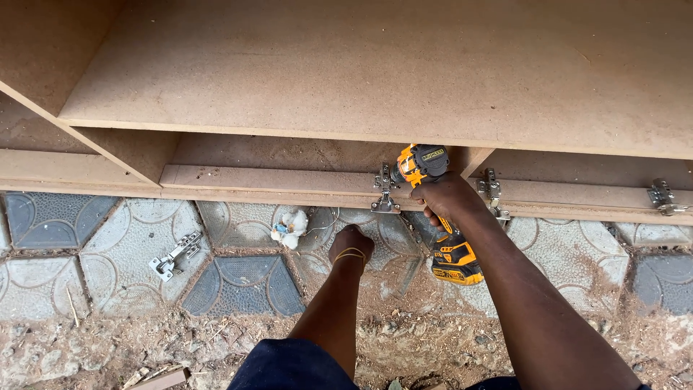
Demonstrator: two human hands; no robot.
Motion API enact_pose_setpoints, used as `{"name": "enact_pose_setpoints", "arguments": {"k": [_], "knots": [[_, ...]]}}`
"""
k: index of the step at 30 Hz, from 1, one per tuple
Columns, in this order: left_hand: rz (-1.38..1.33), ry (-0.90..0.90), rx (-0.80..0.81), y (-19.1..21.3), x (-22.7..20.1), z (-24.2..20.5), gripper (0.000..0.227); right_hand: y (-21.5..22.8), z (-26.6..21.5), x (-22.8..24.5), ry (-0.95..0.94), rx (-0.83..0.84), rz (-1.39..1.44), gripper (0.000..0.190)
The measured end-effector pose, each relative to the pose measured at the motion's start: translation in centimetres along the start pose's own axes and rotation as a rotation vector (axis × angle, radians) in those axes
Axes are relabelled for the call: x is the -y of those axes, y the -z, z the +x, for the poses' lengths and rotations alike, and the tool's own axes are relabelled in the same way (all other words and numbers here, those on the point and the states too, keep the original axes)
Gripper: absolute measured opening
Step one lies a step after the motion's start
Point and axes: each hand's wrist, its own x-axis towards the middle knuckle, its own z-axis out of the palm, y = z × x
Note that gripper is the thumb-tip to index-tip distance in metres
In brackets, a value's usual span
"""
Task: Removing metal hinges from a wooden cabinet using a power drill.
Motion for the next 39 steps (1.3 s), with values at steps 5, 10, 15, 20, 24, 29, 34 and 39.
{"name": "enact_pose_setpoints", "arguments": {"k": [5,10,15,20,24,29,34,39], "knots": [[-0.064,0.001,0.015,1.4,-0.7,-0.6,0.039,0.1,-0.8,0.7,0.01,-0.028,-0.015,0.009],[-0.135,-0.007,-0.046,3.4,-2.8,-2.3,0.037,0.1,0.0,0.0,0.007,-0.032,0.003,0.01],[-0.223,-0.025,-0.212,2.9,-4.0,-0.7,0.031,0.1,-0.2,-0.1,0.004,-0.02,0.01,0.011],[-0.302,-0.355,-0.317,4.4,-6.5,-3.5,0.043,-0.2,0.4,-0.1,-0.005,-0.055,-0.067,0.011],[-0.276,-0.469,-0.305,3.5,-7.0,-2.1,0.054,-0.8,0.7,0.8,-0.021,-0.058,-0.132,0.013],[-0.275,-0.495,-0.265,1.2,-6.4,1.4,0.061,-1.0,1.6,0.9,-0.022,-0.061,-0.164,0.016],[-0.301,-0.485,-0.251,1.0,-6.3,3.2,0.063,-0.7,2.1,1.0,-0.062,-0.051,-0.175,0.016],[-0.289,-0.475,-0.225,1.2,-6.8,3.9,0.062,-0.8,2.3,0.6,-0.08,-0.061,-0.129,0.013]]}}
